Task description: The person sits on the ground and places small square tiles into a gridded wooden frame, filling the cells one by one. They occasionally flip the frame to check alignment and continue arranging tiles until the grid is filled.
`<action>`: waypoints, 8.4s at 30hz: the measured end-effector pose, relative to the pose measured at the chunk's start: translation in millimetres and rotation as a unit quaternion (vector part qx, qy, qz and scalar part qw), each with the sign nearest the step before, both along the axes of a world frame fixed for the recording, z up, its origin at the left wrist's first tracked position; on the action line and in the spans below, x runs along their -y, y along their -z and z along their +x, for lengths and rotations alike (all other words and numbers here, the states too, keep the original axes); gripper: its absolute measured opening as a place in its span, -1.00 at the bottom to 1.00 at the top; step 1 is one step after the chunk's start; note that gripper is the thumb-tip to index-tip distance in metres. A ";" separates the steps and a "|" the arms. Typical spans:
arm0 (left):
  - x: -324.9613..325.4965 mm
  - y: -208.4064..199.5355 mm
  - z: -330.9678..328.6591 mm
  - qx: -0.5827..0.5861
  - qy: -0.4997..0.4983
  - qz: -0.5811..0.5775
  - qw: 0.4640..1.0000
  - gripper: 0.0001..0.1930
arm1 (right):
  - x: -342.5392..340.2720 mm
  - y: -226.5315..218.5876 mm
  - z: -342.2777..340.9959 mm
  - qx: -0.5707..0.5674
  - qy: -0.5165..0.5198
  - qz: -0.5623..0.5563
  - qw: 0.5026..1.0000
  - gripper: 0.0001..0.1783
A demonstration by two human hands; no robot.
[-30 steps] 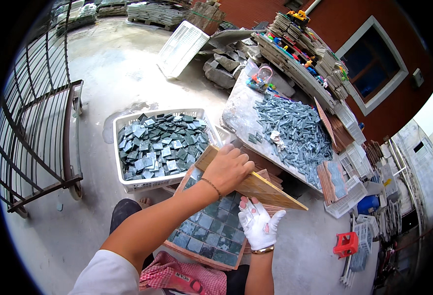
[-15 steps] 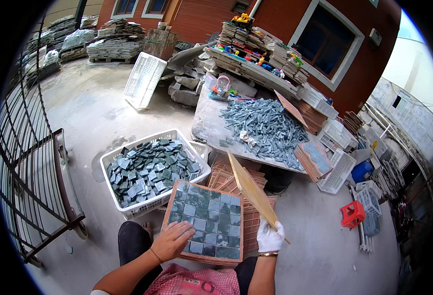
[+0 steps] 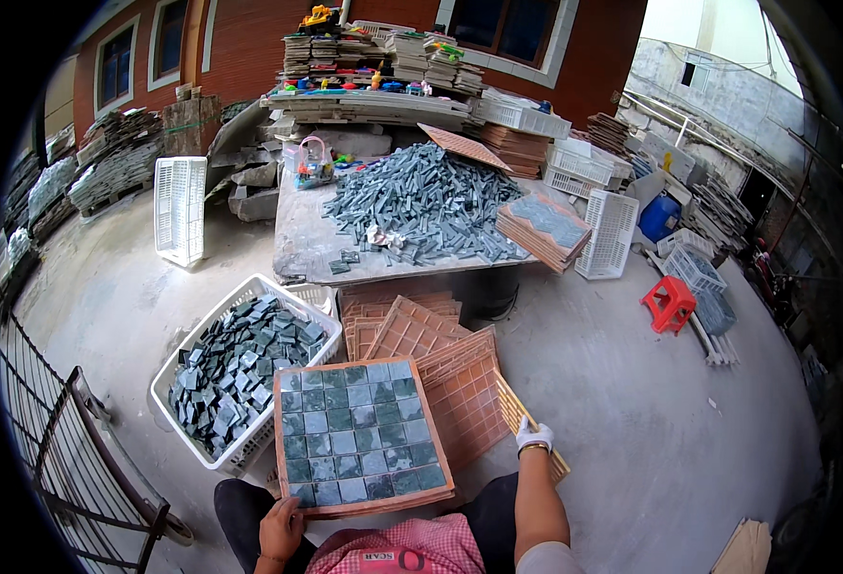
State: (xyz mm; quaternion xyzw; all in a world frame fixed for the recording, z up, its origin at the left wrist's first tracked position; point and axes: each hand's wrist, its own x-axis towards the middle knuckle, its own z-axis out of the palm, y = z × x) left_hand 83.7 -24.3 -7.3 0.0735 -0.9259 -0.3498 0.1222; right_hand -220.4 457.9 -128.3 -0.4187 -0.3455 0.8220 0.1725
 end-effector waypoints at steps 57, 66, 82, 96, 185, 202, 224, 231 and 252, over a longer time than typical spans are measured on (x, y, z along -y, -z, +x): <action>35.9 55.6 -110.5 0.025 0.013 0.038 0.999 -0.50 | 343.6 -101.8 70.1 -0.327 -0.559 0.745 0.163 -0.09; 66.3 60.9 -104.8 -0.123 -0.203 0.506 0.829 -0.49 | 353.3 -99.6 170.1 -0.372 -0.599 0.704 0.089 0.05; 81.8 36.7 -111.0 -0.154 -0.255 0.673 0.677 -0.51 | 437.7 -97.2 26.0 -0.279 -0.574 0.758 0.137 -0.12; 94.9 21.4 -114.4 -0.199 -0.231 0.732 0.610 -0.52 | 423.2 -103.8 38.4 -0.405 -0.580 0.700 0.098 -0.10; 80.8 33.8 -133.6 -0.149 -0.240 0.687 0.670 -0.58 | 233.1 -112.6 129.1 -0.232 -0.593 0.763 0.110 -0.02; 82.5 55.1 -128.2 -0.122 -0.254 0.651 0.704 -0.59 | 204.5 -110.7 166.6 -0.172 -0.534 0.811 0.166 0.01; 15.3 54.3 -92.6 0.033 -0.092 -0.049 0.994 -0.37 | 250.4 -126.6 197.9 -0.306 -0.607 0.699 0.220 -0.21; 16.2 61.1 -94.3 0.035 -0.081 -0.058 0.994 -0.37 | 300.6 -101.6 197.2 -0.283 -0.560 0.747 0.222 -0.15; 42.6 84.9 -89.4 0.049 -0.258 0.356 0.897 -0.80 | 170.3 -84.2 127.2 -0.013 -0.469 0.520 0.714 -0.71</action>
